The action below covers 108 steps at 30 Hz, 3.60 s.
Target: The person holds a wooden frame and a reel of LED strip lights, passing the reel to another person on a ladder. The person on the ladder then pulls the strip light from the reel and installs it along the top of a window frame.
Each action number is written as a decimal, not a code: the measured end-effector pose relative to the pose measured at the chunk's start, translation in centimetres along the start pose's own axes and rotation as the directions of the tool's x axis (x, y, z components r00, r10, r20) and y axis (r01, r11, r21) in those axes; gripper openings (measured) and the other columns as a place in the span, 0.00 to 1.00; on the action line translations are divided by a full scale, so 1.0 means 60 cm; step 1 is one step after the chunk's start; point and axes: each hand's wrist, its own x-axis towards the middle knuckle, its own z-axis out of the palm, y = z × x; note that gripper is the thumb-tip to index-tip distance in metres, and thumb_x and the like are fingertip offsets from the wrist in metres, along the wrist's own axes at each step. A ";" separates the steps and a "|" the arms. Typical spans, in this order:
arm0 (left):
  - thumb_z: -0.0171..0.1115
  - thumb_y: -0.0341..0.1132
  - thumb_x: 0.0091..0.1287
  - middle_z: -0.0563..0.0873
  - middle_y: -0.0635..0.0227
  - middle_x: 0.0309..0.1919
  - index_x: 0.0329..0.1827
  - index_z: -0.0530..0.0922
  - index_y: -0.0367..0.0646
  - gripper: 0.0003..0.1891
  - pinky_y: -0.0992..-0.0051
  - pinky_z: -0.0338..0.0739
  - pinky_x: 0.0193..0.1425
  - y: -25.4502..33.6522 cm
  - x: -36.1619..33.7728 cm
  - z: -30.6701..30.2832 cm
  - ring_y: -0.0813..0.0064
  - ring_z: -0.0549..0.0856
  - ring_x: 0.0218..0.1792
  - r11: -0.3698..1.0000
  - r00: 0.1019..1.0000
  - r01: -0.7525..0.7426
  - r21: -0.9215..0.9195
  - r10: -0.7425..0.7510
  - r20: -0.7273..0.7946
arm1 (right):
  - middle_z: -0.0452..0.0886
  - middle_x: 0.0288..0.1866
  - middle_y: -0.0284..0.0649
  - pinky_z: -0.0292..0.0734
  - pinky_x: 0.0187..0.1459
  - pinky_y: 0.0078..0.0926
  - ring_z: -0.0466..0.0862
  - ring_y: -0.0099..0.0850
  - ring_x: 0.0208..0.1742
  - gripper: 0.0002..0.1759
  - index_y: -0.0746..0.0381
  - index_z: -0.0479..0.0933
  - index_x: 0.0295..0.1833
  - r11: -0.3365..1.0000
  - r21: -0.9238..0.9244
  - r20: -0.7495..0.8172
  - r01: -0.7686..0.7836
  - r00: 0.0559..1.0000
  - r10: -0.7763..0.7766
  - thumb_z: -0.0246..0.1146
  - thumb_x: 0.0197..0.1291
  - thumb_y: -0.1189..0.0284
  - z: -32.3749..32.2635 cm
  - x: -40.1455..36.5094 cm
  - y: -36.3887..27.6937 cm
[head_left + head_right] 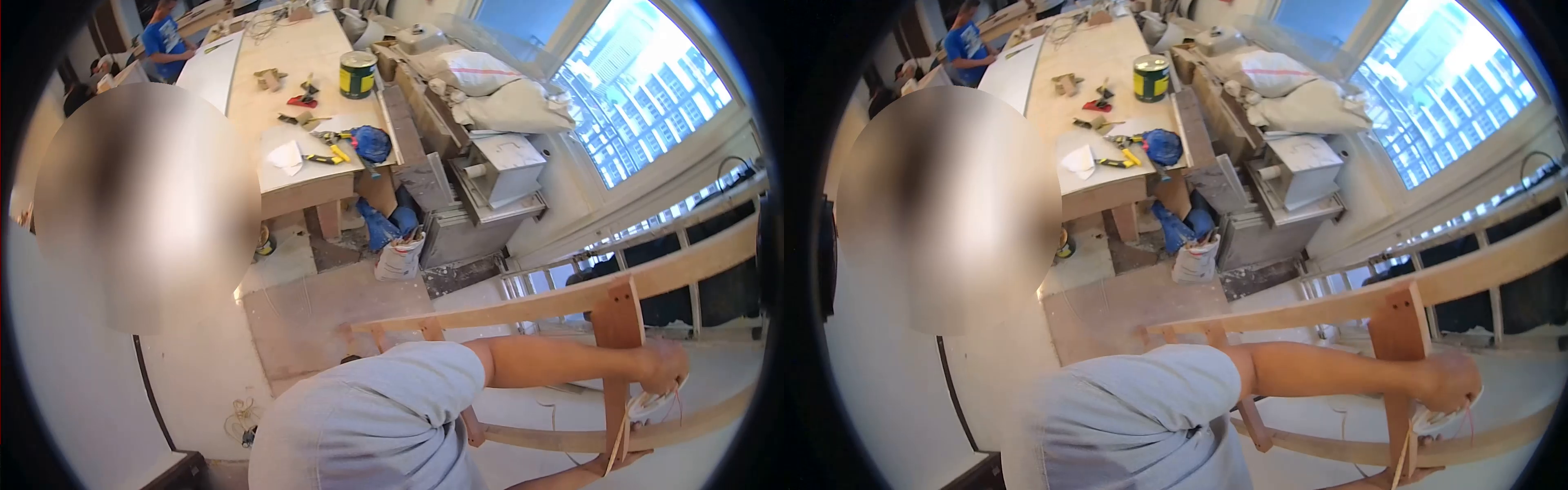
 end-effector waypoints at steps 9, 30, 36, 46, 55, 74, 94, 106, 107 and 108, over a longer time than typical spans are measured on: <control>0.65 0.30 0.45 0.88 0.58 0.28 0.28 0.88 0.48 0.08 0.63 0.80 0.38 -0.016 0.017 0.030 0.58 0.87 0.34 0.997 0.999 0.023 -0.073 -0.026 -0.039 | 0.76 0.46 0.46 0.80 0.53 0.36 0.79 0.34 0.44 0.35 0.66 0.61 0.69 0.982 -0.189 -0.018 -0.004 1.000 0.001 0.34 0.75 0.47 0.117 -0.048 0.014; 0.63 0.25 0.42 0.86 0.51 0.26 0.21 0.85 0.42 0.04 0.62 0.81 0.41 0.003 0.011 0.020 0.52 0.86 0.34 0.984 0.993 0.116 -0.132 -0.120 -0.018 | 0.78 0.44 0.46 0.82 0.47 0.34 0.80 0.34 0.42 0.28 0.64 0.65 0.65 0.955 -0.264 0.039 -0.135 0.988 0.150 0.40 0.75 0.52 0.277 -0.172 0.058; 0.61 0.25 0.41 0.85 0.48 0.25 0.21 0.85 0.39 0.05 0.61 0.80 0.40 -0.002 0.008 0.023 0.50 0.86 0.33 0.991 0.995 0.097 -0.087 -0.100 -0.030 | 0.79 0.43 0.46 0.82 0.45 0.33 0.81 0.34 0.41 0.26 0.64 0.65 0.64 0.954 -0.246 0.054 -0.173 0.980 0.191 0.42 0.74 0.54 0.297 -0.199 0.064; 0.61 0.26 0.42 0.83 0.45 0.25 0.23 0.84 0.37 0.06 0.58 0.78 0.37 0.010 -0.007 -0.007 0.48 0.85 0.31 0.992 0.999 0.027 -0.124 -0.031 -0.036 | 0.80 0.42 0.46 0.83 0.43 0.32 0.82 0.34 0.40 0.23 0.63 0.67 0.62 0.968 -0.197 0.074 -0.158 0.982 0.175 0.45 0.74 0.56 0.274 -0.192 0.082; 0.62 0.43 0.60 0.85 0.53 0.29 0.33 0.85 0.41 0.13 0.57 0.77 0.36 -0.093 0.014 0.066 0.54 0.84 0.31 0.977 0.971 -0.199 -0.075 0.186 -0.152 | 0.80 0.41 0.46 0.84 0.40 0.31 0.83 0.34 0.39 0.20 0.62 0.68 0.60 0.993 0.058 -0.084 -0.101 0.991 0.106 0.47 0.74 0.59 0.051 -0.071 0.063; 0.62 0.34 0.67 0.87 0.60 0.31 0.42 0.85 0.34 0.10 0.73 0.77 0.43 0.020 -0.005 -0.054 0.77 0.83 0.33 0.999 0.982 0.018 -0.045 -0.009 0.189 | 0.83 0.37 0.47 0.85 0.40 0.36 0.86 0.37 0.37 0.26 0.62 0.73 0.55 0.768 0.555 0.064 -0.320 0.937 0.344 0.48 0.73 0.50 -0.004 -0.042 0.021; 0.61 0.37 0.68 0.88 0.60 0.32 0.43 0.84 0.34 0.13 0.71 0.77 0.44 0.026 -0.011 -0.063 0.77 0.83 0.35 0.999 0.976 -0.017 0.028 0.011 0.218 | 0.84 0.39 0.48 0.84 0.43 0.34 0.86 0.37 0.40 0.27 0.61 0.73 0.59 0.834 0.486 0.164 -0.263 0.964 0.209 0.50 0.72 0.48 -0.021 -0.028 0.057; 0.61 0.40 0.65 0.87 0.51 0.38 0.41 0.85 0.39 0.13 0.65 0.78 0.47 -0.009 0.003 -0.046 0.56 0.87 0.39 0.988 0.987 -0.148 -0.034 0.149 0.053 | 0.84 0.39 0.48 0.84 0.43 0.34 0.86 0.37 0.40 0.26 0.60 0.73 0.58 0.873 0.378 0.085 -0.310 0.950 0.301 0.48 0.73 0.49 -0.048 -0.063 0.018; 0.61 0.40 0.65 0.87 0.52 0.38 0.42 0.86 0.40 0.13 0.67 0.79 0.47 -0.005 -0.001 -0.050 0.58 0.87 0.39 0.988 0.987 -0.157 0.003 0.157 0.035 | 0.84 0.39 0.48 0.84 0.43 0.34 0.86 0.37 0.40 0.26 0.60 0.73 0.58 0.867 0.387 0.082 -0.315 0.948 0.308 0.48 0.73 0.49 -0.043 -0.058 0.016; 0.60 0.41 0.67 0.88 0.53 0.38 0.43 0.86 0.40 0.14 0.68 0.79 0.46 -0.005 0.000 -0.053 0.62 0.88 0.39 0.991 0.989 -0.134 0.003 0.133 0.057 | 0.84 0.38 0.48 0.84 0.43 0.34 0.86 0.37 0.40 0.26 0.60 0.73 0.58 0.859 0.398 0.082 -0.321 0.945 0.316 0.48 0.74 0.49 -0.034 -0.052 0.018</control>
